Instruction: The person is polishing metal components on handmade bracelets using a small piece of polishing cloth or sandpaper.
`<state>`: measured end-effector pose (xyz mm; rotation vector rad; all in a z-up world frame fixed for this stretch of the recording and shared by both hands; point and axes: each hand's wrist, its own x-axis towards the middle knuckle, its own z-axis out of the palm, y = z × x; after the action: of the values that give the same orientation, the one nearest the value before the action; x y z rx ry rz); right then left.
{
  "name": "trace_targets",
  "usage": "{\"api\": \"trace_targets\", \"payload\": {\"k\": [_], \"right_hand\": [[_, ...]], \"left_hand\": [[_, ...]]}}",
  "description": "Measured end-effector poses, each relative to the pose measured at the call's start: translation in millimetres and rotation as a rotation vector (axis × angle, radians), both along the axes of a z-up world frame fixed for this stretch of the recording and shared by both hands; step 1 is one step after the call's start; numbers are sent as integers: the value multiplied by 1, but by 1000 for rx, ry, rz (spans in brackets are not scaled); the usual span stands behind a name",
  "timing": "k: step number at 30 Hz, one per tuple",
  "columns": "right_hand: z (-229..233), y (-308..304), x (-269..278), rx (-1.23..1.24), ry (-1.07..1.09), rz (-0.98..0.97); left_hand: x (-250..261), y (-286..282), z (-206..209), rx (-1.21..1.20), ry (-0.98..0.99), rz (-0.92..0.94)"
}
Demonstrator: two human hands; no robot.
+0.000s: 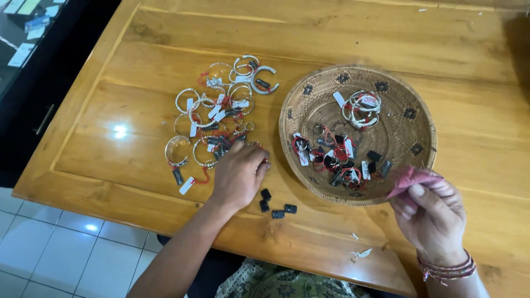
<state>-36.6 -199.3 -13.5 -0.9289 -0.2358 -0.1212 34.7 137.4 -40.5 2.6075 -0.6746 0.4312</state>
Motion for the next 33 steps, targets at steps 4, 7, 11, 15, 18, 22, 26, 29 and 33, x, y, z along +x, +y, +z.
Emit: {"api": "trace_targets", "payload": {"k": [4,7,11,15,18,22,26,29,33], "right_hand": [[-10,-10,-3,56,22,-46],[-16,-16,1,123,-10,-44],[-20,-21,-4,174,-36,4],[2,-8,-2,192,-53,40],[1,-12,-4,176,-2,34],[-7,-13,-3,171,-19,42],[-16,-17,-3,126,-46,49],[-8,-12,0,-62,30,-55],[30,-2,14,-855,42,-163]], "left_hand": [[-2,2,2,2,-11,-9],[0,2,4,-67,-64,-36],[-2,-5,18,-188,-129,-53],[8,-21,43,-247,-147,-127],[34,-46,53,-136,-91,-186],[70,-98,65,178,151,-200],[92,-126,41,350,352,-166],[94,-129,40,326,304,-178],[79,-122,49,75,375,-228]]}}
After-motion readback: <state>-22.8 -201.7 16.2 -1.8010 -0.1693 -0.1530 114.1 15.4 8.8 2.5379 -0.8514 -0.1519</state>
